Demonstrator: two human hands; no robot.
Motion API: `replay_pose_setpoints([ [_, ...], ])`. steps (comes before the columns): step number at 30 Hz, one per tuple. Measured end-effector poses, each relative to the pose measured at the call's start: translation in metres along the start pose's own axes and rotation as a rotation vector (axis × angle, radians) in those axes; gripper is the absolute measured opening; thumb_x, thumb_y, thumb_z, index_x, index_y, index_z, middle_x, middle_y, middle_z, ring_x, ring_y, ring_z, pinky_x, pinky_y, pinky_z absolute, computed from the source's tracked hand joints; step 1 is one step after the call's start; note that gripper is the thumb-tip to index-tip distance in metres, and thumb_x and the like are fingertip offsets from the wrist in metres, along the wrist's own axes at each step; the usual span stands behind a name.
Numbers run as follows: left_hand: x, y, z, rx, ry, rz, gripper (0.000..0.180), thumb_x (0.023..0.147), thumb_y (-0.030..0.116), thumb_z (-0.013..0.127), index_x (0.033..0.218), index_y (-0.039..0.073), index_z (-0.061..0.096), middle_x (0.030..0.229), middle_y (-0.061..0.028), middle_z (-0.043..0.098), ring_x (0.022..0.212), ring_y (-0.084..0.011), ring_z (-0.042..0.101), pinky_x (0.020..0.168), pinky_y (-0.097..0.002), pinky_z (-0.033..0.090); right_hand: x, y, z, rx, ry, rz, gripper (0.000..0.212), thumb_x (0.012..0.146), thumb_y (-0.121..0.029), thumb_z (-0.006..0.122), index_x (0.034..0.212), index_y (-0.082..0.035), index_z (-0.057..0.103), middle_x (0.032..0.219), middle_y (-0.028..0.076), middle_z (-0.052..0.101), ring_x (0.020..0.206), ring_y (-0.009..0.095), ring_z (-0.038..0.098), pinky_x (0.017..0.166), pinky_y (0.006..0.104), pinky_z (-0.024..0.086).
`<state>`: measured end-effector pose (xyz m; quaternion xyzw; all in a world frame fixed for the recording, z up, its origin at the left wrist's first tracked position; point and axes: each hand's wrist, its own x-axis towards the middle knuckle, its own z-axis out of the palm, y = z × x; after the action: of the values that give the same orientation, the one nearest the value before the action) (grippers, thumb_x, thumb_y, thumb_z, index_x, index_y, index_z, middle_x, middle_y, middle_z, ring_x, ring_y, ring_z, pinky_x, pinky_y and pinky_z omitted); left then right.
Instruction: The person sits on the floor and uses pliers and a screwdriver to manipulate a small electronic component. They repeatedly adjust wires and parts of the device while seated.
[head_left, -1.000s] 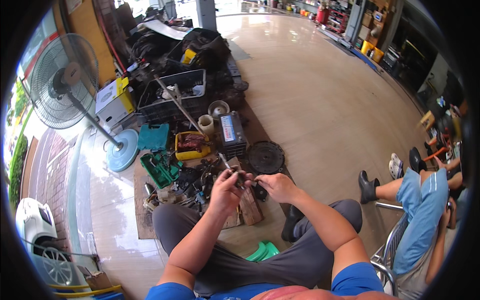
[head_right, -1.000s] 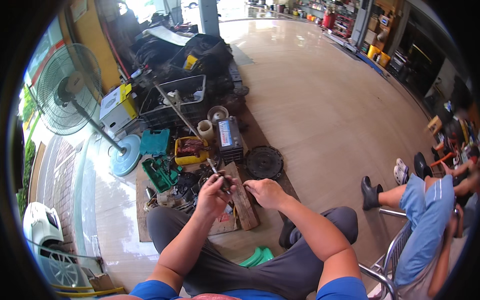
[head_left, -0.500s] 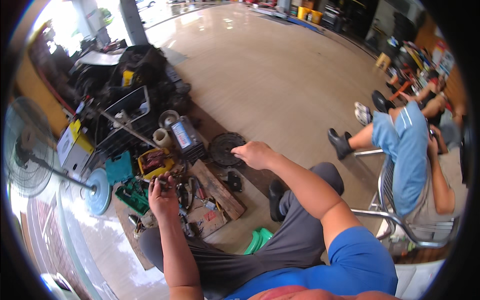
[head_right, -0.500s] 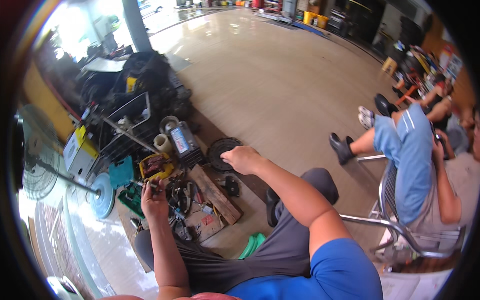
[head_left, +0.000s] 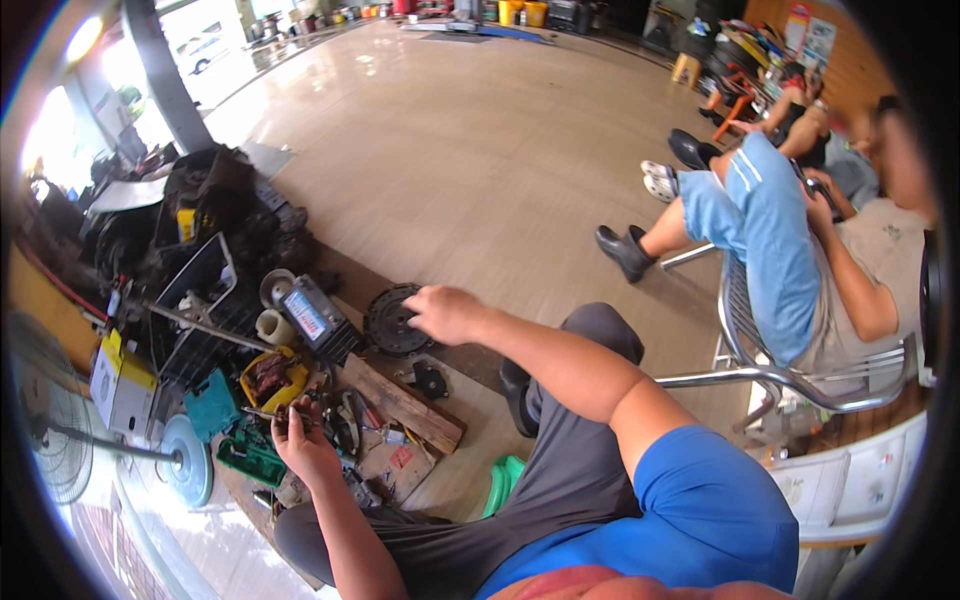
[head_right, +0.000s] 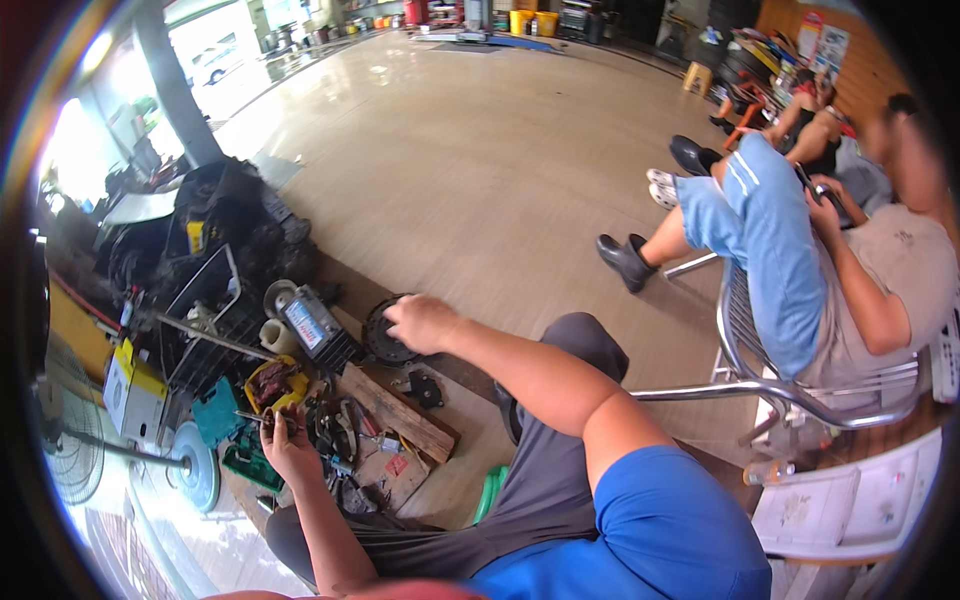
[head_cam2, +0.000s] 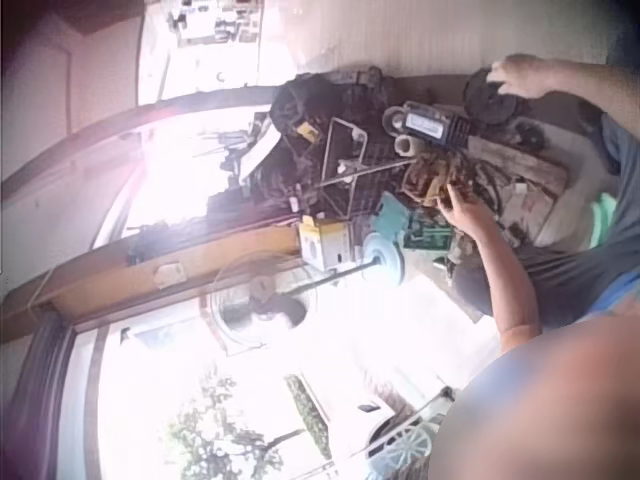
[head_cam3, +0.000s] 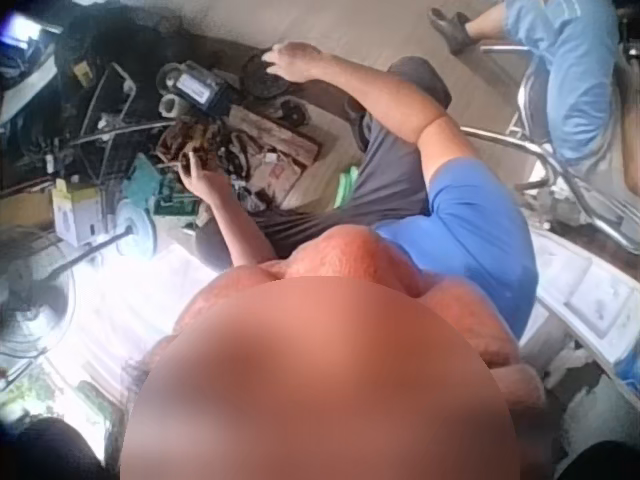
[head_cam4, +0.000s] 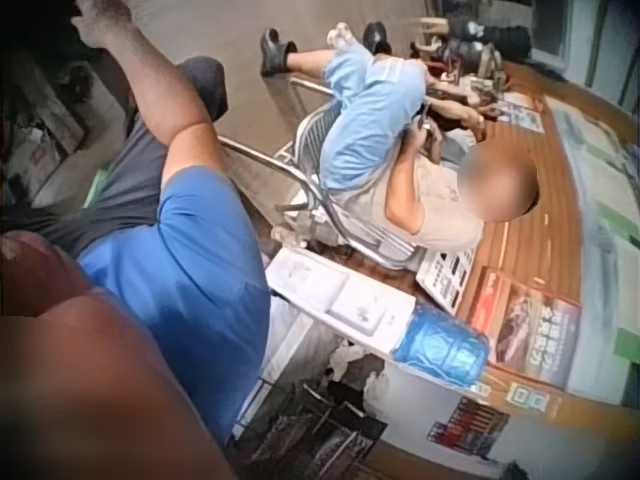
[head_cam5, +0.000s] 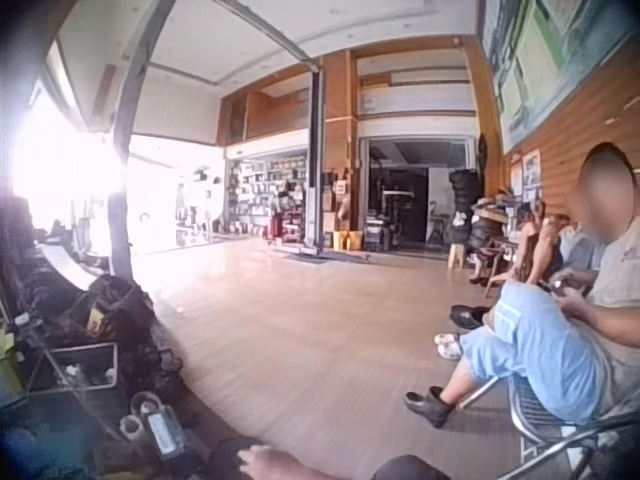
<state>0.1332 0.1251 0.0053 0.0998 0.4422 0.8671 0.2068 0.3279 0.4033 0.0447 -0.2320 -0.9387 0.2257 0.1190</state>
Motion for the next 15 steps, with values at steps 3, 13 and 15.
replay_pose_setpoints([
  [3, -0.026, -0.02, 0.028, 0.062, -0.147, -0.1, 0.02, 0.1, 0.001, 0.054, 0.12, 0.0, 0.053, 0.11, -0.0124, 0.066, 0.102, -0.0235, 0.067, 0.09, -0.0388, 0.057, -0.008, -0.023, 0.02, 0.206, -0.015, -0.248, 0.039, 0.091, -0.027, 0.067, 0.121, -0.002, 0.066, 0.112, 0.023, 0.067, 0.109, 0.038, 0.063, 0.096, 0.0444, 0.051],
  [13, -0.055, -0.026, 0.064, -0.02, -0.523, -0.33, 0.037, 0.097, 0.0, 0.056, 0.133, 0.0, 0.051, 0.121, -0.0137, 0.063, 0.108, -0.0247, 0.065, 0.096, -0.0397, 0.054, -0.031, -0.055, 0.017, 0.836, -0.549, -0.095, 0.036, 0.102, -0.022, 0.055, 0.128, 0.001, 0.062, 0.1, 0.018, 0.073, 0.088, 0.023, 0.068, 0.084, 0.0383, 0.053],
  [15, -0.052, -0.024, 0.063, 0.003, -0.568, -0.348, 0.038, 0.096, -0.001, 0.056, 0.134, 0.0, 0.051, 0.122, -0.014, 0.063, 0.11, -0.0253, 0.065, 0.098, -0.0402, 0.054, -0.024, -0.044, 0.027, 0.775, -0.567, -0.143, 0.035, 0.103, -0.023, 0.055, 0.126, 0.001, 0.064, 0.096, 0.016, 0.074, 0.083, 0.02, 0.067, 0.08, 0.0389, 0.054],
])
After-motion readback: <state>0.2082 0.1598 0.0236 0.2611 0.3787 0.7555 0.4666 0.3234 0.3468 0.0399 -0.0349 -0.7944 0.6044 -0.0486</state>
